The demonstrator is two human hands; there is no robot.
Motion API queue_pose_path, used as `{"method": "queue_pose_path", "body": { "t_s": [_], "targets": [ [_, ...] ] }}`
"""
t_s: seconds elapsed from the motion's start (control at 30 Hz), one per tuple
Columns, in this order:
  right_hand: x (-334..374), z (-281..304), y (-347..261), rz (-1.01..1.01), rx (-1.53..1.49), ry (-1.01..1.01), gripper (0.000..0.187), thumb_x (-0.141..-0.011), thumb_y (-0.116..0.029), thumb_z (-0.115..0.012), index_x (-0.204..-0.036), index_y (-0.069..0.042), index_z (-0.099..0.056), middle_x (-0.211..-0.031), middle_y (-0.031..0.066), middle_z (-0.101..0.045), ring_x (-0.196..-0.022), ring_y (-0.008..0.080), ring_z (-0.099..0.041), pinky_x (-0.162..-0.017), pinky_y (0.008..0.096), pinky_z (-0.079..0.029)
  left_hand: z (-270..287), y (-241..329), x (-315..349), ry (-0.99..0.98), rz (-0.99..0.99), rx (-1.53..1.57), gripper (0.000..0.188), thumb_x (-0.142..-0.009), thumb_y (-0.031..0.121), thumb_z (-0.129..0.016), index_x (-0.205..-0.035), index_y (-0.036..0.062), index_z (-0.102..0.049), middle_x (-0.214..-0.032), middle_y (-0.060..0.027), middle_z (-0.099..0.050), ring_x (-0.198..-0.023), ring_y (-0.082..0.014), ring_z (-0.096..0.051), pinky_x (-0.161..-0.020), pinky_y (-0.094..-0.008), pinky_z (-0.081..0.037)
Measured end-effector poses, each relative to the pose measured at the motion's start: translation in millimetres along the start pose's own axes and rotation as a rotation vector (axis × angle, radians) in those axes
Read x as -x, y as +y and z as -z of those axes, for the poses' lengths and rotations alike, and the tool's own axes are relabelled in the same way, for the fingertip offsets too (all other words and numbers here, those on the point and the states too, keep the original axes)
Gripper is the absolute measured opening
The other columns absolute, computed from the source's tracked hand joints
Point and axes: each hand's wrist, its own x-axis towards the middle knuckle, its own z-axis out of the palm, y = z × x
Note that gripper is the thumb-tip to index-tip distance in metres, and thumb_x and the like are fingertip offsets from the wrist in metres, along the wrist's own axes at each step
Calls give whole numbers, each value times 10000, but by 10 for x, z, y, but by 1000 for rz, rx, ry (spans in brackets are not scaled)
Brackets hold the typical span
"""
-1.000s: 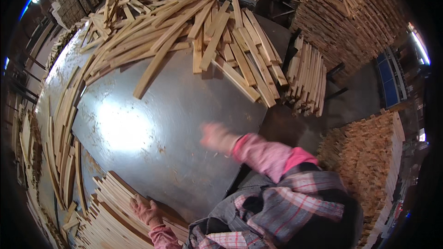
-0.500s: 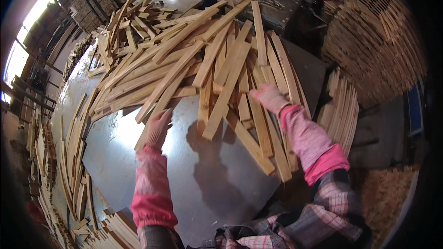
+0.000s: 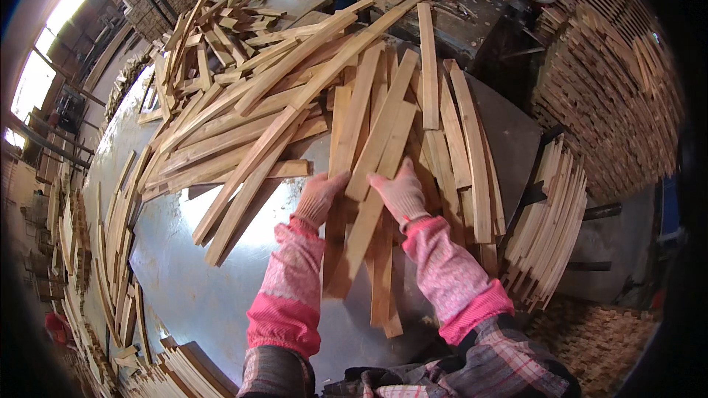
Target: The person sorts and stacks long wooden slats on a metal table, moving them from a scattered pile into organized groups by hand.
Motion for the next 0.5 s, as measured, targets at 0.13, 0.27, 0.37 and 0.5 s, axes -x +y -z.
{"method": "queue_pose_path", "body": {
  "t_s": [0.13, 0.27, 0.37, 0.5],
  "targets": [
    [578, 348, 415, -154, -405, -376, 703, -755, -291, -831, -1254, 115, -548, -1170, 198, -677, -1050, 272, -666, -940, 371, -518, 45, -95, 1010, -108, 163, 33, 396, -857, 230, -757, -1120, -42, -642, -951, -66, -690, -838, -147, -643, -772, -296, -541],
    [1094, 161, 699, -125, -396, -357, 465, -764, -227, -809, -1058, 87, -631, -985, 161, -703, -894, 233, -662, -815, 359, -529, 88, -256, 1930, 68, 189, -93, 349, -815, 113, -766, -1103, -40, -641, -949, -62, -698, -834, -145, -647, -752, -279, -527],
    [1395, 286, 782, 11, -150, -179, 410, -744, -222, -788, -1027, 52, -675, -923, 144, -711, -850, 240, -656, -800, 362, -523, 374, -601, 2652, 22, 127, 323, 354, -809, 80, -742, -1115, -59, -632, -965, -62, -689, -839, -144, -639, -759, -272, -522],
    [2132, 387, 702, 165, -310, -151, 379, -776, -60, -727, -1138, 23, -649, -1011, 91, -705, -885, 208, -662, -816, 325, -538, 753, -896, 3709, 202, -45, 453, 430, -821, 76, -711, -1202, -82, -587, -1029, -82, -680, -856, -135, -633, -778, -284, -527]
  ]
}}
